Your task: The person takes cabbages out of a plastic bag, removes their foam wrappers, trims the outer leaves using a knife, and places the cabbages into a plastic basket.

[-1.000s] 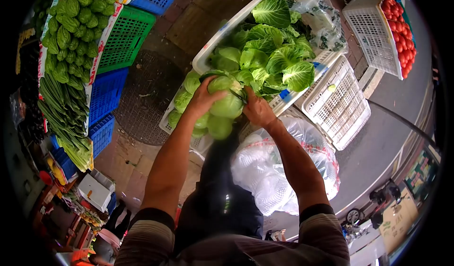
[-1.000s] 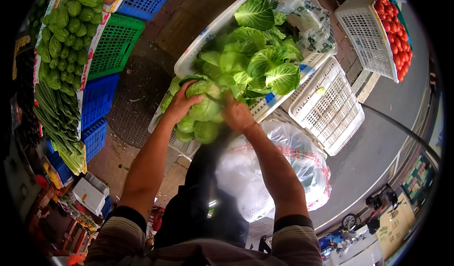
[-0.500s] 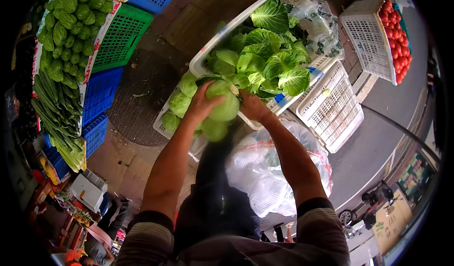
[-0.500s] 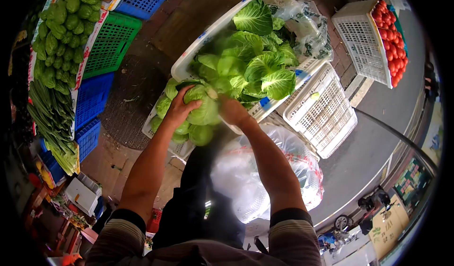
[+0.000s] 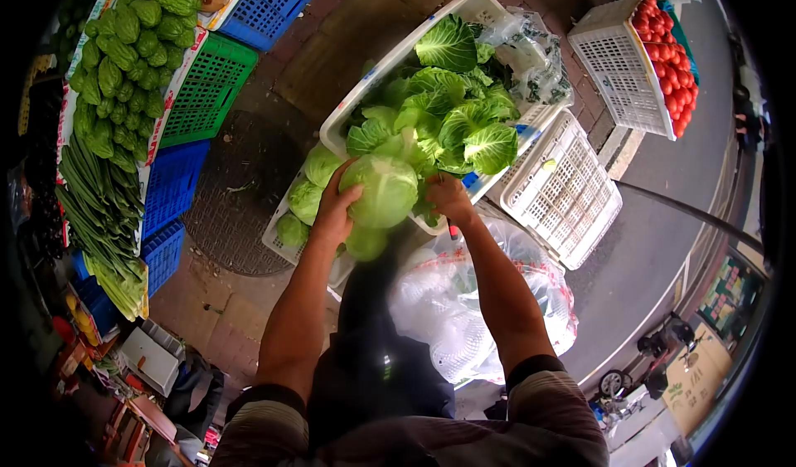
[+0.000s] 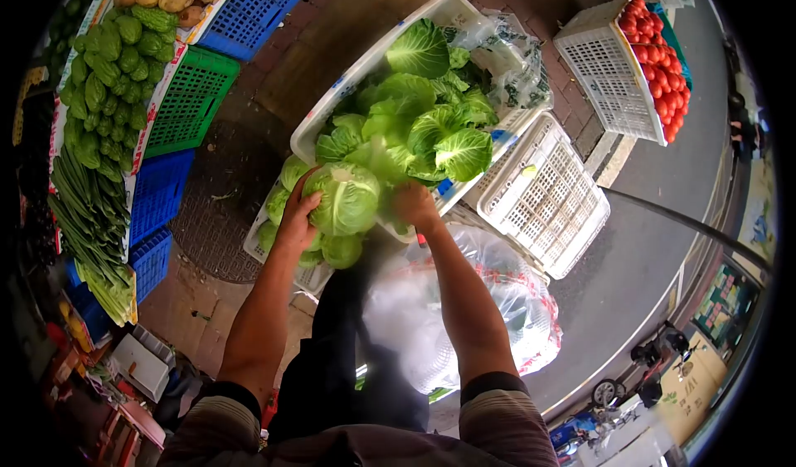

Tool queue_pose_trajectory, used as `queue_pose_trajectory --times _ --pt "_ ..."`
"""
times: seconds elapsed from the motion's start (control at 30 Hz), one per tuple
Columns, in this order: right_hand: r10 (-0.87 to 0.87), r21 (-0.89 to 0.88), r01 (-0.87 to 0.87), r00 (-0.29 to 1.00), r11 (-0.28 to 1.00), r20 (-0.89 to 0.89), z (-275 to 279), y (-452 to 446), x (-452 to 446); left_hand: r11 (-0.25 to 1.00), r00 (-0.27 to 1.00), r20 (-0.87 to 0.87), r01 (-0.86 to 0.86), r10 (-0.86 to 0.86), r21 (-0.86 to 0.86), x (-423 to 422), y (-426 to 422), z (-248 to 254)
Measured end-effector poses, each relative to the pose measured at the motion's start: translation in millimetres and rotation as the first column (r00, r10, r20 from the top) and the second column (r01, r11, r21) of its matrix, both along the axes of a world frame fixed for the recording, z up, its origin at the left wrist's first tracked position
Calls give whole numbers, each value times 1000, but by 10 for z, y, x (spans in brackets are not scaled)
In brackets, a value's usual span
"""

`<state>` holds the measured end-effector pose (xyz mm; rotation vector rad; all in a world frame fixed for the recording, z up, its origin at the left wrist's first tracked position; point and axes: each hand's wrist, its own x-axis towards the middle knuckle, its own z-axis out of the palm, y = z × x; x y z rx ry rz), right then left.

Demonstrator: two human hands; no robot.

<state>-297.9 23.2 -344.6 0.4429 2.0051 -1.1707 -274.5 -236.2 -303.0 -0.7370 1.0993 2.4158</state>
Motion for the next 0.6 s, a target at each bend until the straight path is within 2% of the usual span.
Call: queue_pose_trajectory --times 0.07,0.1,0.2,0.23,0.27,0.33,0.37,0.47,0.5,0.6 --pt "-196 -30 199 976 980 95 113 93 -20 955 990 9 -141 144 260 2 74 184" --pt "-283 -124 291 956 948 81 202 122 10 923 970 191 -206 149 324 62 63 48" --pt "-524 -404 506 848 762 74 855 186 101 899 980 161 -174 117 402 -138 300 575" --pt "-553 -526 527 824 668 124 1069 176 147 861 980 158 -181 119 475 -173 390 730" --pt "-511 -573 513 840 639 182 1231 242 214 848 986 138 -151 93 507 -192 499 894" --pt "-573 -633 525 805 569 152 1615 227 296 820 994 98 -91 43 565 -195 688 1245" --pt "-601 -658 523 789 542 132 1814 212 329 739 996 -84 68 -15 671 -155 749 1442" --pt "-657 -643 539 751 544 73 2233 342 562 874 990 23 115 -142 472 17 898 1704" --pt "-661 -613 559 747 559 79 2225 446 675 886 955 109 210 -277 414 88 888 1790" --pt "-671 -547 592 738 592 74 2587 637 894 852 871 40 468 -489 234 285 907 2067"
